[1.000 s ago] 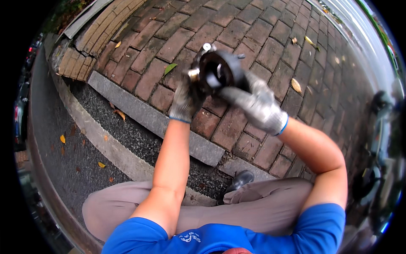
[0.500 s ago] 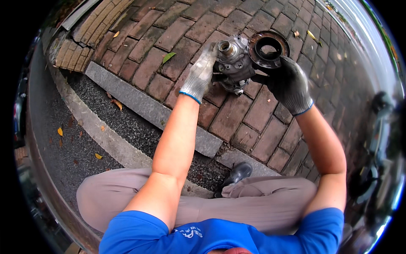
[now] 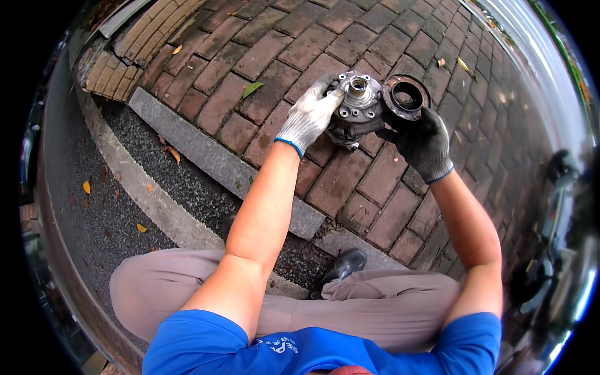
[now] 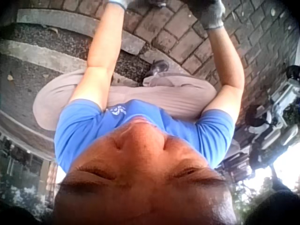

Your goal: The person holds a metal compressor housing, removes a circular end plate, and rotates the internal components to show the pistons and internal mechanism.

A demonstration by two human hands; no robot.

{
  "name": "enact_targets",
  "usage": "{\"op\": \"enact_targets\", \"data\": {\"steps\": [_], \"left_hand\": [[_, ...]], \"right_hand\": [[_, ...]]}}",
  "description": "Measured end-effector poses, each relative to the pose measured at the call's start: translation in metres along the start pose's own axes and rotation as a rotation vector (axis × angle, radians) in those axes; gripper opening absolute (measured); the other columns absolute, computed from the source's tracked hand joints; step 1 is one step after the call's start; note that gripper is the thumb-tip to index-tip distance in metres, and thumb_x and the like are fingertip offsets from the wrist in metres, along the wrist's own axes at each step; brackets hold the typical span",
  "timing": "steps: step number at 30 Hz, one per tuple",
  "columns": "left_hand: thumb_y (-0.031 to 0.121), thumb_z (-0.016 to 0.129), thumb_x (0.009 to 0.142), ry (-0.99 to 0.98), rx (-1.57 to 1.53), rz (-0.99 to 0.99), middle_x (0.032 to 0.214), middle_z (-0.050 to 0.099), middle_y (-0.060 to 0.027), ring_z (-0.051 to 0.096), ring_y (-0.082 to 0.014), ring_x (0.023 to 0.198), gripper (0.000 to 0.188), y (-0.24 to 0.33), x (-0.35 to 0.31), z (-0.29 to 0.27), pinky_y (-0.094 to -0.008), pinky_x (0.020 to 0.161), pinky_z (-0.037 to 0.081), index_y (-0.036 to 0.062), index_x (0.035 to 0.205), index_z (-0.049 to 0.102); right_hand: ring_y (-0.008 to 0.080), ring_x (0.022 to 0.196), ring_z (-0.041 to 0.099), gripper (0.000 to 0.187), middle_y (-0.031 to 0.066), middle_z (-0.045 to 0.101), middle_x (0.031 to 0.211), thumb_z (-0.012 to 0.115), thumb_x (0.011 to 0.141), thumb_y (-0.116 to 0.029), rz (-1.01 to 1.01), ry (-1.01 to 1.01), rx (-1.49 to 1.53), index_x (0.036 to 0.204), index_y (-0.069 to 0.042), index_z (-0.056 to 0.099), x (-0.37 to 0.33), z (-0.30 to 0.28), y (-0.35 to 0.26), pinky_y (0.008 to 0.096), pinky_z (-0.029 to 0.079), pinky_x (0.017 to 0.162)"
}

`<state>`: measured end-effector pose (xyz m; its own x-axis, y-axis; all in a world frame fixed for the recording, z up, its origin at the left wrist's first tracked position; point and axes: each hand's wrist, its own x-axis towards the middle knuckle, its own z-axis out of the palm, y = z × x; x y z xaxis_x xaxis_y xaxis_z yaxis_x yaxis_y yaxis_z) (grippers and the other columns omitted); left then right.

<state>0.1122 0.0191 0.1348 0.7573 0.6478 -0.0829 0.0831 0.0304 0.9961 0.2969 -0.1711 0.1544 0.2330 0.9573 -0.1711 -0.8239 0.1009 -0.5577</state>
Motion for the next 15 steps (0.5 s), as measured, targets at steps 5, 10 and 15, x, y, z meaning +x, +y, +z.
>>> {"op": "enact_targets", "data": {"steps": [5, 10, 15], "left_hand": [[0.031, 0.061, 0.104, 0.015, 0.049, 0.003, 0.14, 0.06, -0.0127, 0.055, -0.0176, 0.128, 0.055, -0.022, 0.008, 0.002, -0.0312, 0.109, 0.043, -0.0001, 0.148, 0.048], [0.042, 0.058, 0.102, 0.055, 0.144, 0.024, 0.143, 0.058, -0.0202, 0.054, -0.0337, 0.135, 0.054, -0.039, 0.01, 0.003, -0.0402, 0.112, 0.042, 0.0096, 0.145, 0.054], [0.043, 0.059, 0.102, 0.049, 0.162, 0.02, 0.143, 0.058, -0.0209, 0.055, -0.0342, 0.134, 0.055, -0.053, 0.012, 0.001, -0.0406, 0.111, 0.042, 0.0091, 0.145, 0.054]], "right_hand": [[0.0341, 0.126, 0.06, 0.048, 0.0127, 0.065, 0.136, 0.05, 0.098, -0.037, 0.007, 0.076, -0.015, 0.136, -0.008, 0.06, 0.002, -0.009, 0.006, 0.0624, 0.046, 0.105], [0.0339, 0.126, 0.06, 0.047, 0.0132, 0.065, 0.136, 0.051, 0.097, -0.034, 0.029, 0.106, -0.025, 0.135, -0.008, 0.061, 0.004, -0.015, 0.009, 0.0627, 0.045, 0.106], [0.0349, 0.125, 0.06, 0.044, 0.0153, 0.067, 0.132, 0.05, 0.096, -0.032, 0.041, 0.117, 0.01, 0.131, -0.007, 0.062, 0.004, -0.021, 0.016, 0.0631, 0.043, 0.108]]}}
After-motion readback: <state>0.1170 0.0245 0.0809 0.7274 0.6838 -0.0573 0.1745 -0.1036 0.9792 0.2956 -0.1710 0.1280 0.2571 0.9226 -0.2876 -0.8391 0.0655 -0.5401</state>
